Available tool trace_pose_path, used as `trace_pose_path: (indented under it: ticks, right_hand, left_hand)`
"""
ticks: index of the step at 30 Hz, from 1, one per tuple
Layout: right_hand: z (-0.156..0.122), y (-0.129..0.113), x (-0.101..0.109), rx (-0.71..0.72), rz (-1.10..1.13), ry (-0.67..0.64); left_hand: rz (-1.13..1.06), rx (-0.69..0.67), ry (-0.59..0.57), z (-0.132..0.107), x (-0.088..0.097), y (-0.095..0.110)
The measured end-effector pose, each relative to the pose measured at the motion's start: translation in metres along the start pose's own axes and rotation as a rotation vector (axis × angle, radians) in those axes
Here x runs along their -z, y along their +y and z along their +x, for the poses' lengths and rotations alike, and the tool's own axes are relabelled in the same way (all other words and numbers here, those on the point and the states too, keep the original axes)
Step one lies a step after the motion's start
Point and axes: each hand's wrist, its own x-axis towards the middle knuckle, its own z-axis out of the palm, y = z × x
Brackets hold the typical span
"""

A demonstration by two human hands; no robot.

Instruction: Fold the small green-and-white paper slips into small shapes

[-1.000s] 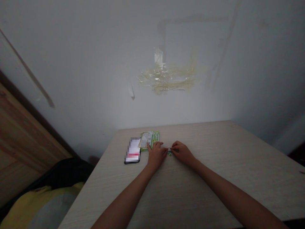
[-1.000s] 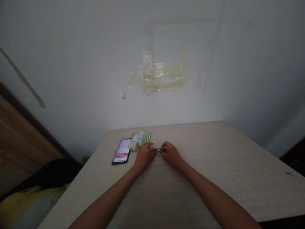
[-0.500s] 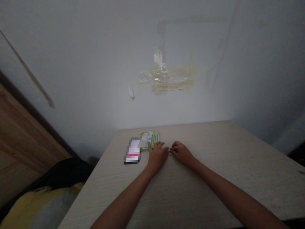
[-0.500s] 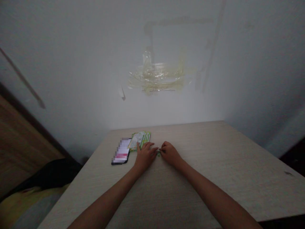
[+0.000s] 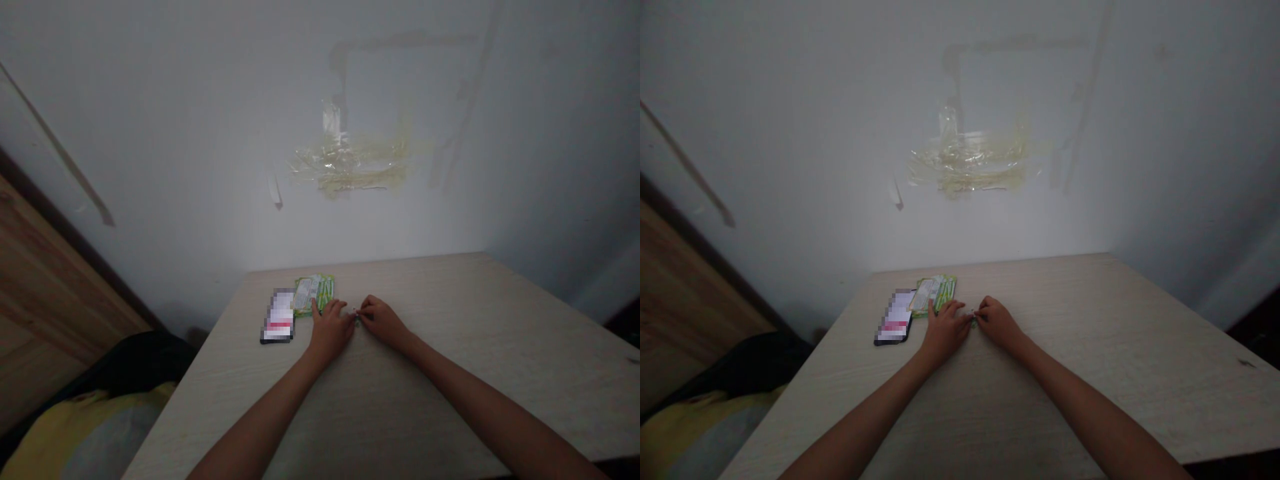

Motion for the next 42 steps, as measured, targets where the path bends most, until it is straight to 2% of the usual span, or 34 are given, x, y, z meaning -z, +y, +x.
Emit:
trace_pose_path:
  ticks: [12, 18, 25, 30, 35, 42]
  right_hand:
    - [0.000, 0.000, -0.001, 0.003, -0.011, -0.004]
    - [0.001, -0.001, -0.001, 0.003, -0.019, 0.005]
    - [-0.001, -0.002, 0.001, 0.006, 0.010, 0.009]
    - [-0.001, -0.001, 0.001, 0.009, 0.023, 0.003]
    - [-0.001, -0.002, 0.002, 0.005, 0.014, 0.010]
    - [-0.001, -0.003, 0.001, 0.002, 0.018, 0.012]
  left_hand:
    - [0.051, -0.041, -0.056, 0.003, 0.002, -0.005]
    - [0.055, 0.033, -0.111, 0.002, -0.001, -0.009]
    - [0.084, -0.009, 0.007, -0.003, 0.000, -0.001]
    - [0.039, -0.047, 0.045, -0.002, 0.004, -0.006]
    - [0.039, 0.015, 0.033, -0.001, 0.007, -0.007]
    - [-0.011, 0.174, -0.073, 0.000, 0.002, -0.011]
